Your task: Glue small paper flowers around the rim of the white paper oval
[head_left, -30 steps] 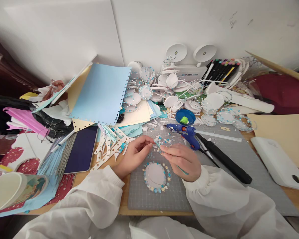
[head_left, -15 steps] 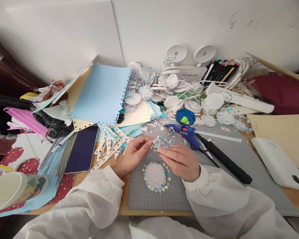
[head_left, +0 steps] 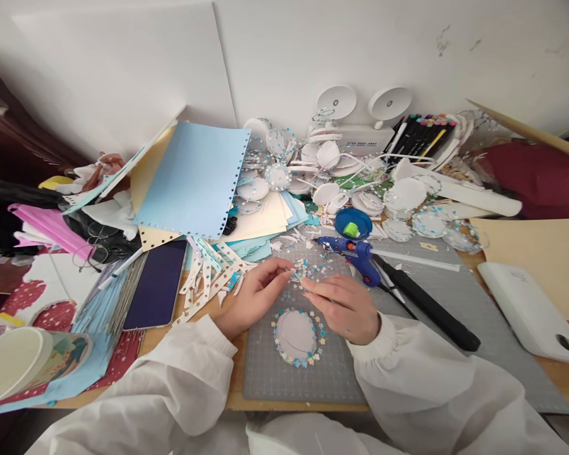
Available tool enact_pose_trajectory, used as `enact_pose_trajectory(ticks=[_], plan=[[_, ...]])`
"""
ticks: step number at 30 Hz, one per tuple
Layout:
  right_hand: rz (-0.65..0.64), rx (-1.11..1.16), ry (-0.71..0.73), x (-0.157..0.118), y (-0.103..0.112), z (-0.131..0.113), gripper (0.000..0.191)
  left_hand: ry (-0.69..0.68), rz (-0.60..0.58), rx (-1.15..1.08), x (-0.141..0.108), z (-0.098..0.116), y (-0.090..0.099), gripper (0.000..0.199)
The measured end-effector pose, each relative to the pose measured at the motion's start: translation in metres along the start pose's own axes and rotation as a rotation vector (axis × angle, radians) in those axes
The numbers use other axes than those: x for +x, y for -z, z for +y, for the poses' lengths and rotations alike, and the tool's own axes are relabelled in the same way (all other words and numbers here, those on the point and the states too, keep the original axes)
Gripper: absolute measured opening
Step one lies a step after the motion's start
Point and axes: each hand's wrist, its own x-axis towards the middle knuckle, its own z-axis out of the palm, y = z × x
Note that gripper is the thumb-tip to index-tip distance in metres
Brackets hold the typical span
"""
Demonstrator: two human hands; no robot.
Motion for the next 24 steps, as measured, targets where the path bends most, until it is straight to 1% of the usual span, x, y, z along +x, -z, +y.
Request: enact_pose_trajectory(ticks=[3, 10, 18, 24], plan=[[0.015, 0.024, -0.006, -0.0007, -0.0001, -0.0002, 0.02, -0.003, -0.028, -0.011, -0.0006, 0.0007, 0.0011, 0.026], [0.039, 0.056, -0.013, 0.0006, -0.0001, -0.0015, 0.017, -0.039, -0.017, -0.013, -0.0005, 0.0, -0.0001, 0.027], [0.04, 0.1, -0.051, -0.0005, 0.0006, -0.0019, 0.022, -0.102, 0.0, -0.027, 0.0014, -0.0044, 0.0006, 0.023], [0.114, 0.227, -0.16, -0.0017, -0.0013, -0.004, 0.028, -0.081, -0.005, -0.037, 0.0019, -0.0069, 0.0025, 0.025]])
